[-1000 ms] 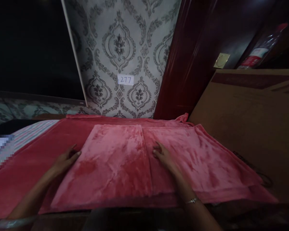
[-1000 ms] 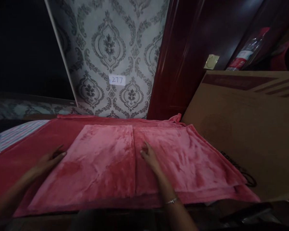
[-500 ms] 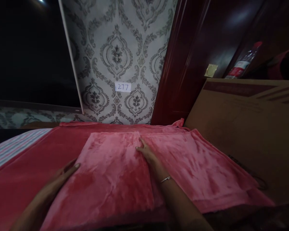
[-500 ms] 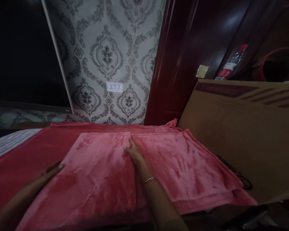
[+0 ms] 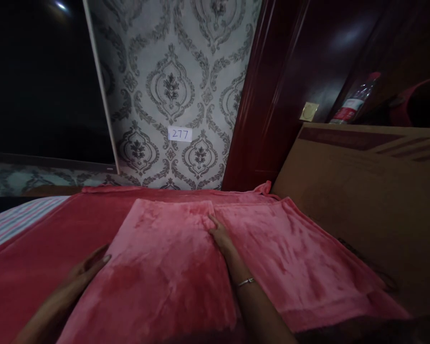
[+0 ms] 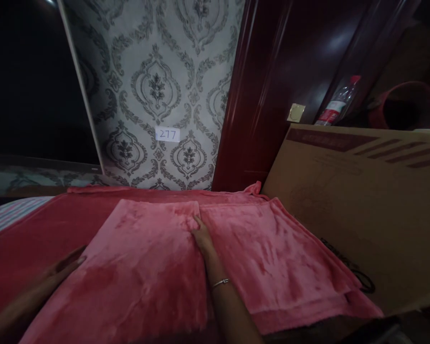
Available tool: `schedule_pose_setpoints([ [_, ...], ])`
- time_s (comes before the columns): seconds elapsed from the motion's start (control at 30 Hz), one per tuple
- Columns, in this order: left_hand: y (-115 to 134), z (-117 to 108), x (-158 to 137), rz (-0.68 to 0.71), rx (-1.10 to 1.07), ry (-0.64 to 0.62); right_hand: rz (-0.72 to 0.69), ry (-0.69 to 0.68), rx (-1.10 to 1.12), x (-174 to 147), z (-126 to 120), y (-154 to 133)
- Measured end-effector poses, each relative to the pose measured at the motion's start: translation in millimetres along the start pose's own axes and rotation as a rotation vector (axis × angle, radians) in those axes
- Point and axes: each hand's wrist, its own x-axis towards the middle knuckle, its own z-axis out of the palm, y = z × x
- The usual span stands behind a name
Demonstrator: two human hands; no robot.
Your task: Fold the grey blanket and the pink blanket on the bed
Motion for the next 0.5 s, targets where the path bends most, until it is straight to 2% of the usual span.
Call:
schedule_pose_setpoints([
  [0.07,-5,-3,4,-0.058,-0.082,-0.107,0.044,-0.044,0.010,0,-2,1],
  [0.13,-12,-3,10,-0.066,-0.130,-0.099,0.023,-0.056,0.025,0,-2,-4],
  [0.2,-22,-2,17,-0.043,-0.134,-0.046,-0.062,-0.024,0.057,2,-3,-13],
  [0.3,-36,1,27,0.006,-0.114,-0.019,-0.262,0.046,0.115,4,-6,-28],
  [0.37,-43,1,33,0.032,-0.107,-0.010,-0.316,0.060,0.118,5,-9,-30],
  [0.5,-48,1,40,0.039,-0.111,0.008,-0.095,0.023,0.019,2,-15,-9],
])
